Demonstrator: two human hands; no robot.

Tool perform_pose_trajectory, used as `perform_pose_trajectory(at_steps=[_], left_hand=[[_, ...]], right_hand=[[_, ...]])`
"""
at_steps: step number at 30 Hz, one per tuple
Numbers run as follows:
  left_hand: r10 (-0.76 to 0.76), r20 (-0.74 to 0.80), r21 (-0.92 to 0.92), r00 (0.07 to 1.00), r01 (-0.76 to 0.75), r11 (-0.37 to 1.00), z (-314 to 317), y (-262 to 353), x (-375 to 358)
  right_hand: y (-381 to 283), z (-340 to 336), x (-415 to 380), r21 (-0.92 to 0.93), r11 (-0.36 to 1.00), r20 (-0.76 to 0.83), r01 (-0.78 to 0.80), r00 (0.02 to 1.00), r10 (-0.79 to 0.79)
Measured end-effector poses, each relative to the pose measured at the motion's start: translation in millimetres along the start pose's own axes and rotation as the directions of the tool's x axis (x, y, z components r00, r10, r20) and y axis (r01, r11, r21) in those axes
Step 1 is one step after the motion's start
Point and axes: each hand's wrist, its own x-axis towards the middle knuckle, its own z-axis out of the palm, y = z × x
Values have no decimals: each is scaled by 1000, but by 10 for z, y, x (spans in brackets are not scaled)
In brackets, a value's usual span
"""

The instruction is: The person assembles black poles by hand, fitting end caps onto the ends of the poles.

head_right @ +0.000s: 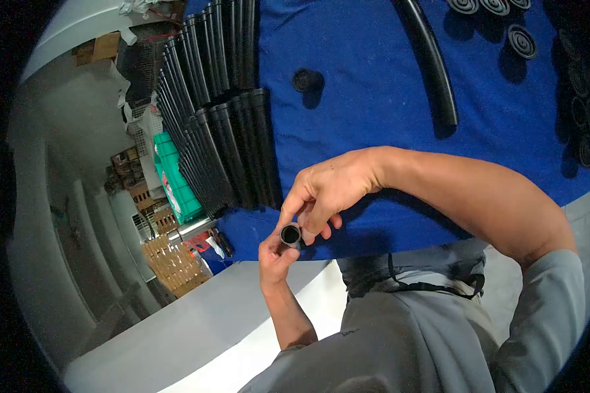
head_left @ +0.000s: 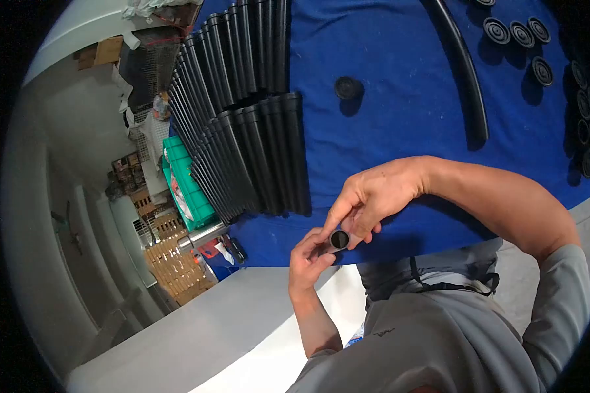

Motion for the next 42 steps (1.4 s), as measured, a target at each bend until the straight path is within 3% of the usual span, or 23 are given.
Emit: perform_pose_trajectory(at_steps=[2, 7, 9, 11, 13, 17, 18, 21, 22, 23, 24, 25, 27, 29, 30, 32, 35, 38, 42], left_hand=[[32, 56, 84, 998, -37, 996, -86, -36, -10], [46, -109, 116, 993, -34, 993, -75, -265, -123], [263, -164, -229, 951, -296, 927, 260, -74, -24], [366, -280, -531, 888, -461, 711, 399, 65, 38], [356, -334, -597, 873, -488, 637, 397, 98, -11], [74, -457, -758, 887, -431, 489, 474, -273, 18], [57, -403, -794, 913, -380, 474, 515, -313, 48], [36, -199, -809, 979, -185, 558, 664, -384, 141], [-32, -256, -737, 966, -174, 653, 797, -296, 165], [-113, -215, -822, 970, -117, 557, 738, -382, 127], [-242, -127, -794, 962, 48, 606, 597, -431, 58], [-284, -129, -645, 950, 137, 752, 505, -425, -99], [-137, -324, -419, 936, -12, 908, 587, -156, -149], [93, -619, 75, 780, -59, 995, 577, -131, -224], [307, -605, 348, 734, -103, 932, 555, -101, -194], [675, -392, 784, 625, -156, 600, 527, -48, -28], [595, -266, 869, 758, -79, 489, 520, 6, 94], [521, -290, 797, 803, -99, 596, 422, -75, 115], [493, -220, 754, 842, -173, 633, 451, 65, 137]], right_hand=[[6, -15, 15, 6, 1000, 6, 8, 1000, -8], [37, -13, 32, 54, 998, 2, -15, 1000, 15], [71, 6, 54, -71, 996, -78, 58, 995, -64], [337, -6, 183, -250, 957, -153, 149, 970, -191], [257, 74, 152, -233, 969, -148, 78, 982, -115], [33, 103, 85, -75, 997, -65, -35, 997, 30], [61, 103, 110, -151, 988, -77, 30, 996, -42], [163, 109, 124, -148, 987, -59, 60, 996, -69], [138, 105, 90, -25, 999, -45, -31, 999, 30], [85, 51, 71, -52, 994, -34, -100, 995, 98], [60, 46, 77, -102, 994, -41, -26, 999, 22], [5, 47, 38, -131, 988, -51, -78, 996, 72], [32, 56, 75, -51, 993, -63, -103, 993, 100], [-11, 60, 41, -48, 993, -86, -111, 991, 107], [6, 63, 52, -51, 993, -92, -106, 991, 101], [4, 51, 40, -70, 991, -123, -113, 987, 104], [-92, 57, 31, -173, 977, -125, -126, 987, 105], [-73, 26, 39, -295, 951, -151, -88, 988, 44], [-49, 43, 32, -70, 997, -214, -36, 977, 20]])
